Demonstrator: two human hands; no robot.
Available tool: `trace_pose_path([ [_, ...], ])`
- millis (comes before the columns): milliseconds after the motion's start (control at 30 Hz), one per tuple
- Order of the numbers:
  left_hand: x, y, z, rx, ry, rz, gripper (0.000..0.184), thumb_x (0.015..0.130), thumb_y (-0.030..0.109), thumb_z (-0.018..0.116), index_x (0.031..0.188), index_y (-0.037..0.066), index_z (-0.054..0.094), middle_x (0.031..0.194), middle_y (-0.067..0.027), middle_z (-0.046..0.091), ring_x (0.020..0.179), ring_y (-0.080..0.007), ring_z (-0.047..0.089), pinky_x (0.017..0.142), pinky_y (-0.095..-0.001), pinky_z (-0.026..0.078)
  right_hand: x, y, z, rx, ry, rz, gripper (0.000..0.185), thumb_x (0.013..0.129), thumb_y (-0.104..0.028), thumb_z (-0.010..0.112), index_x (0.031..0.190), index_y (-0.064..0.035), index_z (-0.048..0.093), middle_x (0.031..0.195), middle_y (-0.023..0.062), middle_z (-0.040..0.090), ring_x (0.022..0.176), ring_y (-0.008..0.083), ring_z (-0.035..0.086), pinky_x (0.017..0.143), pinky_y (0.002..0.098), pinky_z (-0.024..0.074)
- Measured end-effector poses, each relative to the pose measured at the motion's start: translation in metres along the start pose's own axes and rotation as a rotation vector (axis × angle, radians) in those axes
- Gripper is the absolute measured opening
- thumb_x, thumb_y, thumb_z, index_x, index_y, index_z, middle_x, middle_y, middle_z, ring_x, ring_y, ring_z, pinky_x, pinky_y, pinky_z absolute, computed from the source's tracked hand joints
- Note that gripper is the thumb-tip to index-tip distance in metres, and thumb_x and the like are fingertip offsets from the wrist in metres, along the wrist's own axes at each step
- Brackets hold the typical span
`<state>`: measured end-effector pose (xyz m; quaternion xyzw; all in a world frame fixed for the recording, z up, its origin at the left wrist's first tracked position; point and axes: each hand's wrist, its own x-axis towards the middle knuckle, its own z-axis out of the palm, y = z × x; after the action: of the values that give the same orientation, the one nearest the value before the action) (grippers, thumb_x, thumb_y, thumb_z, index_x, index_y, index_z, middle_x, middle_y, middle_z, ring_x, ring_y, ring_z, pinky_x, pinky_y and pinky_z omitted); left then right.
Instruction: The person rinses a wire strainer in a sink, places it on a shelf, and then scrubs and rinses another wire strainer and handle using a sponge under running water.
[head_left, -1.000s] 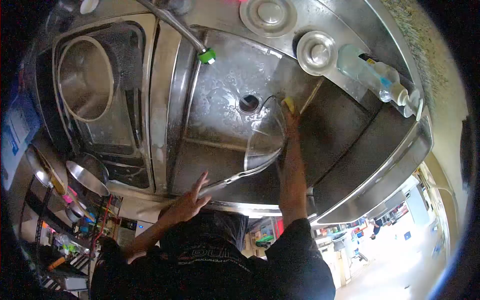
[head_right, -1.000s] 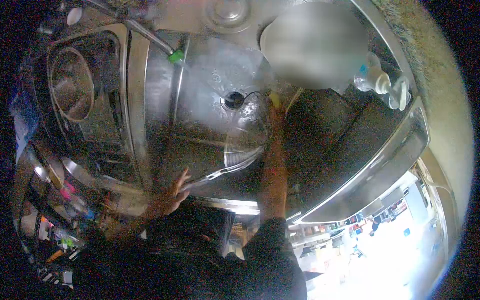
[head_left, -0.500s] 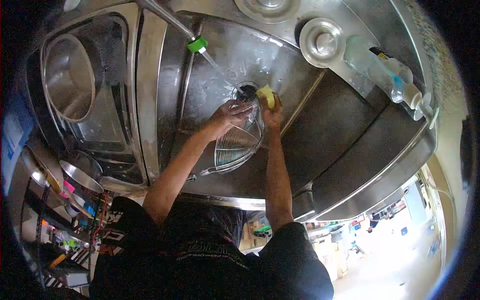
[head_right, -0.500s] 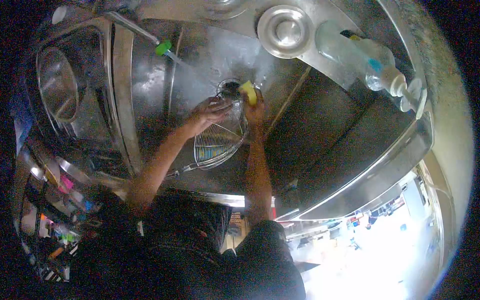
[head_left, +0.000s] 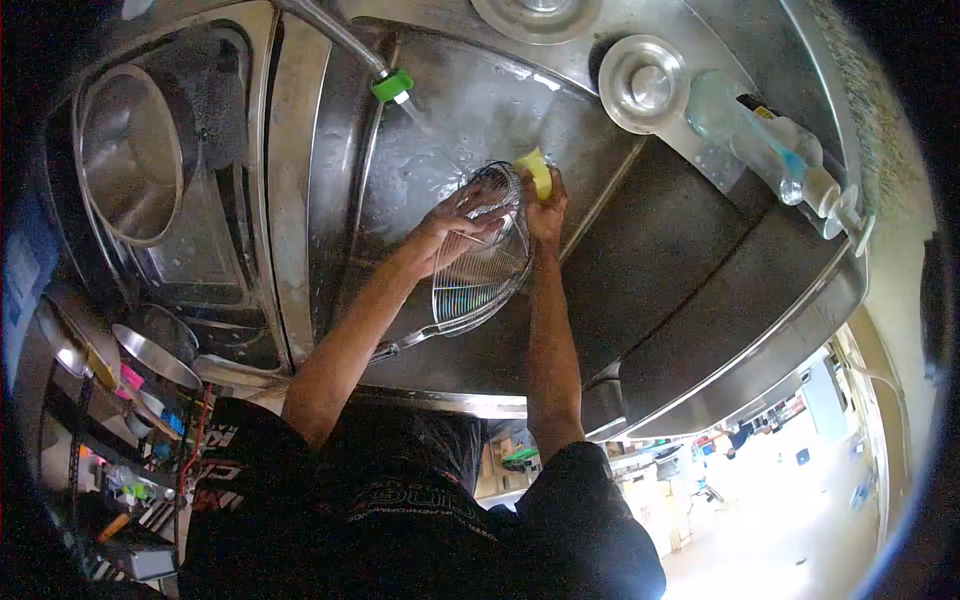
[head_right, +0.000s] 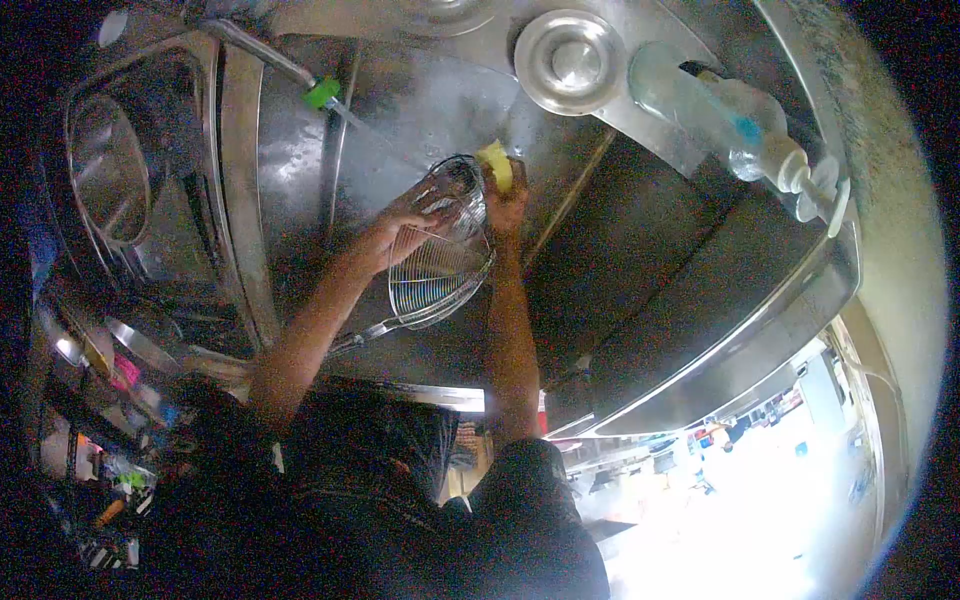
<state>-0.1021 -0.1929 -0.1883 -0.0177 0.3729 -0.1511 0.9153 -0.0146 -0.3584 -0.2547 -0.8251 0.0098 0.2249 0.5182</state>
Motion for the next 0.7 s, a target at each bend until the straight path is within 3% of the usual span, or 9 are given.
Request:
trace_pose_path([
  [300, 0.008, 0.011, 0.003, -0.017, -0.060, 0.038, 0.060, 0.067, -0.014, 0.051, 0.124, 0.000, 0.038, 0.125, -0.0173, 0.048, 0.117, -0.0330, 0.048, 0.103, -0.0427, 0.039, 0.011, -0.025, 0.003, 0.016, -0.052, -0.015, 0.026, 0.079, -0.007, 0.068, 0.102, -0.0013, 0.057, 0.098, 0.0107, 0.060, 0.087, 0.0190, 0.058, 0.077, 0.0305, 0.0472],
  [367, 0.001, 0.016, 0.016, -0.040, 0.006, 0.060, 0.058, 0.068, -0.016, 0.051, 0.122, -0.001, 0.038, 0.126, -0.0187, 0.046, 0.117, -0.0324, 0.048, 0.104, -0.0428, 0.038, 0.015, -0.060, 0.006, -0.095, -0.158, -0.411, 0.022, 0.078, -0.010, 0.068, 0.097, -0.0016, 0.061, 0.100, 0.0143, 0.059, 0.088, 0.0257, 0.059, 0.077, 0.0349, 0.0476],
  [400, 0.001, 0.016, 0.010, -0.040, 0.011, 0.063, 0.058, 0.068, -0.016, 0.051, 0.122, -0.001, 0.038, 0.126, -0.0187, 0.046, 0.117, -0.0324, 0.048, 0.104, -0.0428, 0.038, 0.016, -0.058, 0.007, -0.214, -0.225, -0.445, 0.020, 0.078, -0.014, 0.067, 0.094, -0.0024, 0.063, 0.098, 0.0165, 0.058, 0.087, 0.0321, 0.059, 0.076, 0.0378, 0.0478],
  [433, 0.004, 0.015, 0.001, -0.002, 0.013, 0.093, 0.061, 0.069, -0.015, 0.052, 0.126, -0.001, 0.036, 0.129, -0.0176, 0.044, 0.119, -0.0330, 0.046, 0.107, -0.0427, 0.034, 0.018, -0.061, 0.011, -0.211, -0.227, -0.443, 0.020, 0.078, -0.014, 0.067, 0.094, -0.0024, 0.063, 0.098, 0.0165, 0.058, 0.087, 0.0321, 0.059, 0.076, 0.0378, 0.0478],
  [500, 0.007, 0.013, -0.008, 0.032, 0.013, 0.125, 0.065, 0.070, -0.014, 0.052, 0.130, 0.000, 0.034, 0.131, -0.0165, 0.043, 0.121, -0.0336, 0.044, 0.109, -0.0425, 0.031, 0.028, -0.064, 0.014, -0.292, -0.286, -0.251, 0.022, 0.078, -0.018, 0.066, 0.096, -0.0044, 0.062, 0.095, 0.0158, 0.057, 0.085, 0.0344, 0.058, 0.075, 0.0391, 0.0472],
  [533, 0.009, 0.012, -0.011, 0.003, 0.023, 0.155, 0.063, 0.070, -0.016, 0.052, 0.128, -0.001, 0.034, 0.129, -0.0186, 0.043, 0.119, -0.0333, 0.045, 0.107, -0.0429, 0.034, 0.032, -0.051, 0.016, -0.294, -0.392, -0.435, 0.021, 0.079, -0.017, 0.063, 0.096, -0.0053, 0.062, 0.092, 0.0155, 0.057, 0.084, 0.0349, 0.057, 0.074, 0.0412, 0.0465],
  [600, 0.010, 0.020, -0.005, -0.015, 0.022, 0.190, 0.061, 0.070, -0.018, 0.052, 0.126, -0.002, 0.033, 0.126, -0.0206, 0.044, 0.117, -0.0331, 0.047, 0.105, -0.0433, 0.038, 0.033, -0.075, 0.018, -0.246, -0.504, -0.432, 0.022, 0.079, -0.019, 0.063, 0.096, -0.0060, 0.062, 0.091, 0.0152, 0.058, 0.083, 0.0350, 0.057, 0.074, 0.0418, 0.0463],
  [667, -0.003, 0.021, 0.002, 0.137, 0.133, 0.133, 0.066, 0.070, -0.011, 0.057, 0.130, 0.001, 0.033, 0.129, -0.0161, 0.044, 0.119, -0.0323, 0.046, 0.107, -0.0429, 0.033, 0.044, -0.063, 0.016, -0.300, -0.692, -0.377, 0.028, 0.076, -0.027, 0.063, 0.096, -0.0074, 0.061, 0.090, 0.0150, 0.058, 0.082, 0.0357, 0.058, 0.074, 0.0425, 0.0466],
  [700, -0.008, 0.014, -0.001, 0.126, 0.141, 0.118, 0.066, 0.070, -0.011, 0.057, 0.130, 0.001, 0.033, 0.129, -0.0161, 0.044, 0.119, -0.0323, 0.046, 0.107, -0.0429, 0.033, 0.057, -0.029, 0.014, -0.392, -0.607, -0.400, 0.030, 0.071, -0.015, 0.068, 0.098, -0.0025, 0.062, 0.090, 0.0125, 0.062, 0.080, 0.0261, 0.061, 0.074, 0.0350, 0.0487],
])
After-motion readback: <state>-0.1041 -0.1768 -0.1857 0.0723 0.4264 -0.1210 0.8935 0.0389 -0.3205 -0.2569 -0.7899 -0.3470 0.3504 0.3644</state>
